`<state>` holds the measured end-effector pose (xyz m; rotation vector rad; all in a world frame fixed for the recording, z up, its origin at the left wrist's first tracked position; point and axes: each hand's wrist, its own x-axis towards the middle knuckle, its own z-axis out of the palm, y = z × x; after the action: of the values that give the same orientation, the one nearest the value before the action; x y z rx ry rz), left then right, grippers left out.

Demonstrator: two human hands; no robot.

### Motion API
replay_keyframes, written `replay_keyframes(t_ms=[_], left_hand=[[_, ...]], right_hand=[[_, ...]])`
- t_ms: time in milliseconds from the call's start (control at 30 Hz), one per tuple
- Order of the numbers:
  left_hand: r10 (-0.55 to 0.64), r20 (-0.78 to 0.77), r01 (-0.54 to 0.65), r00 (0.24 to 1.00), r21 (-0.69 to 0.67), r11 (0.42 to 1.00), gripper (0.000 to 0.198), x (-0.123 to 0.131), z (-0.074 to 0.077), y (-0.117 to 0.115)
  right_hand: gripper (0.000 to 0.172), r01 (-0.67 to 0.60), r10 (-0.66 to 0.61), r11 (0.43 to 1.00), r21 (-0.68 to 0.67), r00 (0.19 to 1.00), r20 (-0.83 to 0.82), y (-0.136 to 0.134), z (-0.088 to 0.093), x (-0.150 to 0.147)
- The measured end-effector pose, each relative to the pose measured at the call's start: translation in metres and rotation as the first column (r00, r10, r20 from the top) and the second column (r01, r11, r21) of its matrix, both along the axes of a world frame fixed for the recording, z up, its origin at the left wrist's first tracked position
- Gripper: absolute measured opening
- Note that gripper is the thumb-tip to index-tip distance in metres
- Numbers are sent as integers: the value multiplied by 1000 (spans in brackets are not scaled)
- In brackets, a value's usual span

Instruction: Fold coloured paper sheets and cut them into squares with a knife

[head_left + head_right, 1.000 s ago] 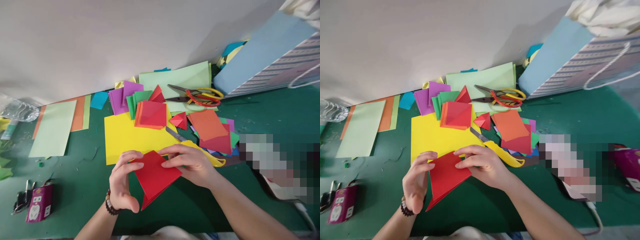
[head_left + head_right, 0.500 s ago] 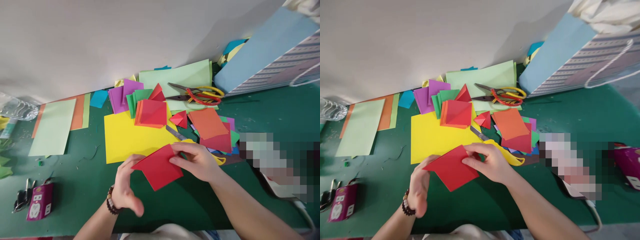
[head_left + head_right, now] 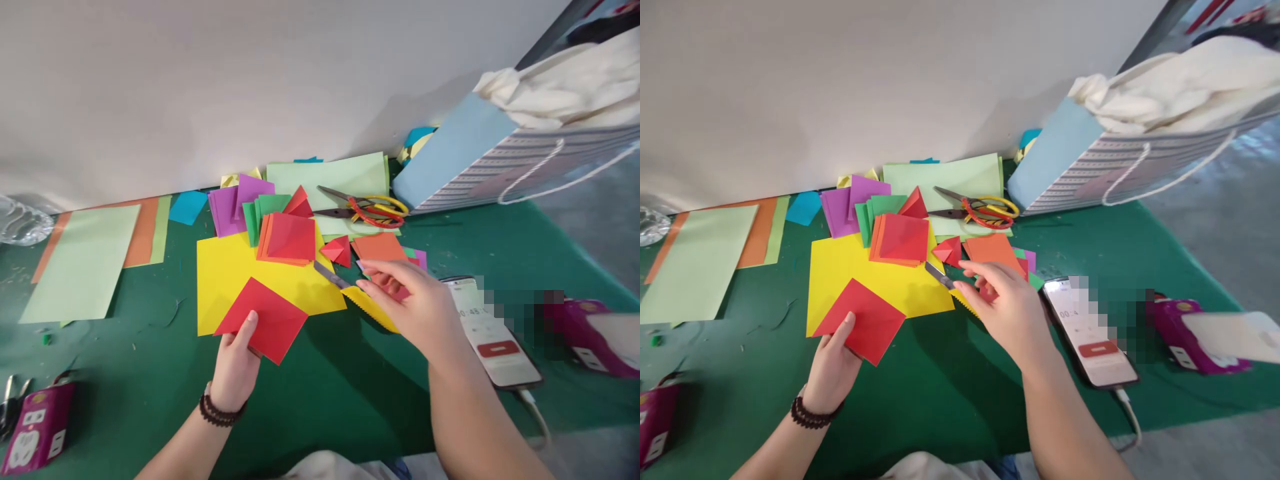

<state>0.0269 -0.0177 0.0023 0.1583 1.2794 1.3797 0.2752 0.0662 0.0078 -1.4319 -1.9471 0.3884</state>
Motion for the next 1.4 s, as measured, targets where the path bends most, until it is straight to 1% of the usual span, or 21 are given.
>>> replay_keyframes(t_ms=[67, 133, 167, 200, 267, 333, 400, 467, 533, 600, 633, 667, 700, 800, 867, 967, 1033, 1100, 1167, 1300, 1400], left_hand=[[25, 44, -25, 999, 15, 1000, 44, 0, 6, 0], [26, 94, -28, 995, 26, 999, 47, 1, 12, -1], [20, 120, -24, 993, 33, 999, 49, 1, 14, -1], [9, 141, -15, 990, 44, 999, 52, 2, 17, -2], [-17, 157, 5, 987, 76, 997, 56, 4, 21, -1], [-28, 157, 11, 987, 107, 994, 58, 5, 24, 0], [-24, 148, 6, 989, 124, 992, 57, 6, 25, 2], [5, 141, -23, 990, 124, 992, 53, 6, 24, 3], [59, 132, -76, 989, 125, 989, 47, 5, 22, 4], [124, 116, -140, 986, 142, 980, 42, 3, 20, 4], [155, 103, -170, 983, 158, 973, 40, 2, 19, 4], [183, 87, -196, 979, 175, 965, 39, 1, 18, 4], [209, 70, -219, 975, 190, 957, 39, 1, 18, 3], [245, 31, -245, 969, 218, 944, 41, -1, 16, 2], [237, 25, -236, 971, 224, 946, 45, 0, 15, 1], [236, 29, -237, 971, 186, 953, 50, 2, 12, 1], [229, 48, -234, 972, 144, 962, 49, 3, 9, 0], [207, 65, -214, 976, 116, 970, 49, 5, 7, 0], [193, 55, -198, 980, 100, 975, 53, 6, 5, 0], [177, 13, -177, 984, 35, 984, 64, 7, 3, 1], [168, 13, -168, 986, -25, 986, 64, 6, 3, 3]], right_hand=[[34, -25, 17, 999, 33, 973, 231, -2, -11, 10], [40, -63, 52, 998, 11, 899, 435, -7, -27, 13], [40, -62, 52, 998, 4, 869, 492, -11, -35, 13], [38, -58, 47, 998, 6, 860, 507, -14, -42, 12], [34, -58, 40, 998, 20, 863, 504, -19, -50, 10], [32, -67, 37, 997, 45, 873, 486, -23, -48, 12], [31, -73, 37, 995, 67, 900, 435, -28, -36, 18], [32, -83, 53, 993, 81, 945, 323, -33, -18, 24], [32, -125, 97, 986, 112, 968, 231, -36, 1, 25], [30, -249, 209, 953, 171, 952, 223, -35, 16, 18], [28, -312, 261, 931, 192, 933, 248, -33, 22, 11], [26, -368, 304, 906, 210, 910, 283, -30, 25, 3], [24, -403, 321, 884, 236, 892, 318, -26, 27, -5], [19, -447, 304, 836, 319, 861, 408, -13, 27, -28], [18, -455, 297, 824, 338, 855, 426, -6, 24, -37], [19, -439, 302, 837, 325, 868, 394, -1, 16, -42], [20, -419, 296, 850, 320, 882, 367, 0, 9, -42], [20, -395, 283, 861, 319, 895, 345, 0, 3, -42], [19, -377, 274, 870, 317, 905, 325, -1, -2, -41], [19, -363, 271, 881, 303, 912, 308, -1, -7, -41], [21, -364, 268, 878, 310, 912, 311, -1, -8, -40]])
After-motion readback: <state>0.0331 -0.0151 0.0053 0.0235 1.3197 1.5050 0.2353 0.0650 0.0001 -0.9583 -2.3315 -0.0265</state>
